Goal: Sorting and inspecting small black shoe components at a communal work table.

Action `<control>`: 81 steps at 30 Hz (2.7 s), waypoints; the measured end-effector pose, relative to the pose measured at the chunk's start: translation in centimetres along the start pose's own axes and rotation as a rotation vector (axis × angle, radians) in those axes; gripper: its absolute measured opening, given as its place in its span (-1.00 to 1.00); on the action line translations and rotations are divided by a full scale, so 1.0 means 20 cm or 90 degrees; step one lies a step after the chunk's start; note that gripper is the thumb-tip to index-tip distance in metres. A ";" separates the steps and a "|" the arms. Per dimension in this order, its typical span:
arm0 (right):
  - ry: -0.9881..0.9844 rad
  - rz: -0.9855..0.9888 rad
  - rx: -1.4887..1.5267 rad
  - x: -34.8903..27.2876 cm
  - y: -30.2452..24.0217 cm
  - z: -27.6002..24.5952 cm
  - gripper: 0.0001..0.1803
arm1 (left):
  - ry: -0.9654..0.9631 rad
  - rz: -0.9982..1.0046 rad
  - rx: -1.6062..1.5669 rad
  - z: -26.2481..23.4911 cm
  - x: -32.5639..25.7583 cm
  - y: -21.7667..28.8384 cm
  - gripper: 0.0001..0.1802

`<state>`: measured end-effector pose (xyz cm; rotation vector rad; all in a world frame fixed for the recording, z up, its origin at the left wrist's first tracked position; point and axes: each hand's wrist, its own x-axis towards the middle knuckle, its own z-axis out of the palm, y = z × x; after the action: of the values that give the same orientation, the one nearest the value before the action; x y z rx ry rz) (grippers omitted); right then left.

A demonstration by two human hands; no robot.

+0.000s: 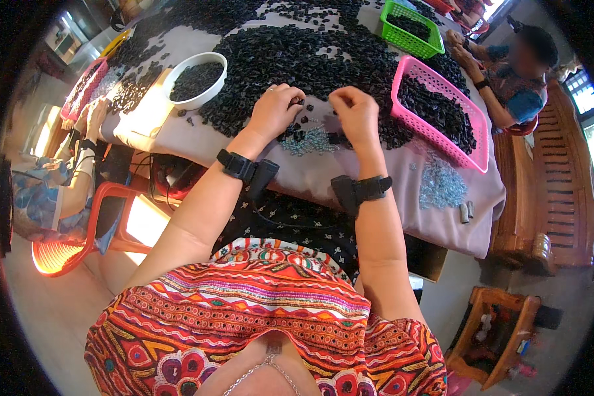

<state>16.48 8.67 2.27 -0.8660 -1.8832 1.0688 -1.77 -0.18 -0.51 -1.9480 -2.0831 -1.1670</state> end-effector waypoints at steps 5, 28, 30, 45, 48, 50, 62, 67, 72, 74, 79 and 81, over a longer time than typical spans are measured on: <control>-0.127 -0.090 -0.193 -0.04 0.01 0.04 -0.81 | -0.004 -0.013 0.018 0.00 0.00 0.00 -0.85; -0.105 -0.037 -0.132 -0.04 0.00 0.09 -0.82 | -0.029 0.033 -0.003 -0.01 -0.01 -0.01 -0.79; -0.102 -0.045 -0.114 -0.03 0.04 0.10 -0.83 | -0.030 0.040 0.002 0.00 -0.01 -0.02 -0.75; -0.042 -0.043 0.033 -0.03 0.00 0.12 -0.89 | -0.014 -0.088 -0.388 -0.02 0.01 0.04 -0.79; -0.045 -0.017 0.069 -0.02 0.02 0.12 -0.89 | -0.072 -0.085 -0.447 -0.03 0.02 0.06 -0.79; -0.049 -0.012 0.086 -0.02 0.01 0.12 -0.89 | -0.079 -0.096 -0.470 -0.02 0.01 0.05 -0.78; -0.017 -0.014 0.106 -0.02 -0.02 0.11 -0.91 | -0.121 -0.161 -0.586 -0.02 0.02 0.04 -0.77; -0.072 -0.004 0.123 -0.03 -0.01 0.12 -0.92 | -0.115 -0.187 -0.688 -0.02 0.02 0.05 -0.71; -0.078 -0.002 0.125 -0.03 -0.02 0.11 -0.93 | -0.151 -0.145 -0.639 -0.01 0.01 0.04 -0.75; -0.084 0.001 0.131 -0.03 -0.03 0.11 -0.93 | -0.162 -0.145 -0.610 -0.03 0.01 0.04 -0.75; -0.059 0.009 0.143 -0.03 -0.05 0.11 -0.95 | -0.161 -0.116 -0.544 -0.04 0.01 0.04 -0.77; -0.052 0.001 0.125 -0.03 -0.05 0.11 -0.93 | -0.142 -0.109 -0.543 -0.04 0.01 0.04 -0.78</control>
<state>14.64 6.94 2.18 -0.7215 -1.8064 1.2830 -1.46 -0.53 0.54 -2.3043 -2.0686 -2.2548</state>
